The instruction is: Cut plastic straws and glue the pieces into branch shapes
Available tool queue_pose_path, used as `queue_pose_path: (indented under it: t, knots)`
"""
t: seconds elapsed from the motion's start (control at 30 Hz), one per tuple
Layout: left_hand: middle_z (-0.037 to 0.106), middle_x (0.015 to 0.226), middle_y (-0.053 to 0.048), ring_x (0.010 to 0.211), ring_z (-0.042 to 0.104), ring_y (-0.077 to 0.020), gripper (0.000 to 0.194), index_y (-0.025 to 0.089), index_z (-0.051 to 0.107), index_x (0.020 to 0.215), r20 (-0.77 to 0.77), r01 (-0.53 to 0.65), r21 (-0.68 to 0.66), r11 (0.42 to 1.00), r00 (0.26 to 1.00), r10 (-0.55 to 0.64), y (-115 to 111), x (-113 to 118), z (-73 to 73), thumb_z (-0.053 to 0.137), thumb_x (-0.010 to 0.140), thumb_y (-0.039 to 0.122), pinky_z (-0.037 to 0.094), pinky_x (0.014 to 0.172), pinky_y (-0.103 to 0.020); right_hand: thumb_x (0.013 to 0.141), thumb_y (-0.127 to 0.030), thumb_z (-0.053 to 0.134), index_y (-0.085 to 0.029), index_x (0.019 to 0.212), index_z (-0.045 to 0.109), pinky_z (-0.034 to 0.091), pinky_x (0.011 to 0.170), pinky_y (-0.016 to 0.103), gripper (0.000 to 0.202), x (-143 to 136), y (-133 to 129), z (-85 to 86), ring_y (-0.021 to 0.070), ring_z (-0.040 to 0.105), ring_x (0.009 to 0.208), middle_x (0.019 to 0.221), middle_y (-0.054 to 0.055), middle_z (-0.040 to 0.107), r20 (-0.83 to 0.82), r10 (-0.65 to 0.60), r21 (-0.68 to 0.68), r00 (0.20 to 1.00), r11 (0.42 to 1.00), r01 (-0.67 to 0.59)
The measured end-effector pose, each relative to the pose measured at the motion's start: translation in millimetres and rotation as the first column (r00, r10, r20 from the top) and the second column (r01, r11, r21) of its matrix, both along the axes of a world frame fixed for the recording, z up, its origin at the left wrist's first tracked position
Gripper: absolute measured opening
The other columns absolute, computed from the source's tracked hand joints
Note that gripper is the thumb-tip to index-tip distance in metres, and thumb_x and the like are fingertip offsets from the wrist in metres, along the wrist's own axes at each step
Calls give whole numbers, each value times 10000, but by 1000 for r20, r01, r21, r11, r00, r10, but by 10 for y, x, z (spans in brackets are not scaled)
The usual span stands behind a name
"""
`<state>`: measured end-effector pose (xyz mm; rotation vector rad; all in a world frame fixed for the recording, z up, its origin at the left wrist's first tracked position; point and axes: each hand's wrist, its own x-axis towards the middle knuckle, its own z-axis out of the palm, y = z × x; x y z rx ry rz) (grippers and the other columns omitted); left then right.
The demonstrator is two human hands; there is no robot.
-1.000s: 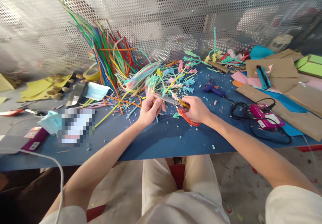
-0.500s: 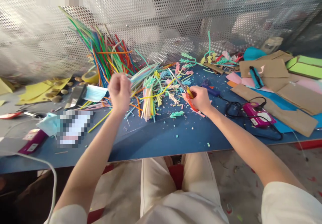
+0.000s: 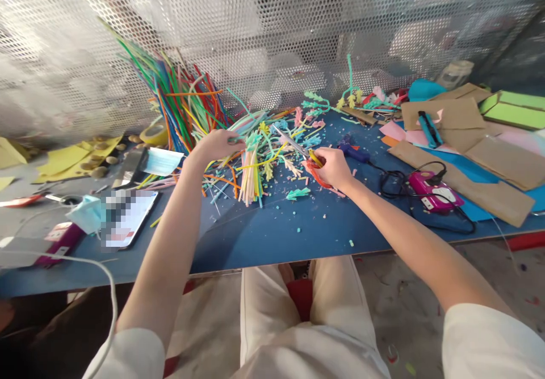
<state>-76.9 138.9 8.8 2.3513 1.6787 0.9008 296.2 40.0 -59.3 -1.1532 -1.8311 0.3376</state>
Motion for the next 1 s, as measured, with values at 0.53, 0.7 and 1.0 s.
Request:
queue_pose_path:
  t: [0.53,0.7,1.0]
  knots:
    - [796,1087,-170,1109,733,-377,422,188,843,1085,-511,-222,-182,958,854,101,4,94,-48,606,972,518,551,946,-436,819,-530,816,-214,603,437,257,557,301,538,2,12,-61,120,333,589,597,-35,410,14,11,68,1000,998,-12]
    - [807,1052,-127,1048,742,-332,480,225,857,1108,-477,-168,-223,960,878,43,79,-95,1,546,992,573,536,865,-370,820,-544,824,-210,613,468,249,555,302,531,9,5,-48,119,331,589,602,-35,411,7,33,74,999,997,-34]
    - [777,824,-50,803,701,-218,318,242,872,1016,-511,-117,-394,912,852,-111,162,-314,-2,728,863,480,494,774,-290,829,-563,824,-208,592,441,258,555,303,574,-9,-31,-16,112,334,576,595,-36,403,14,42,62,999,997,-42]
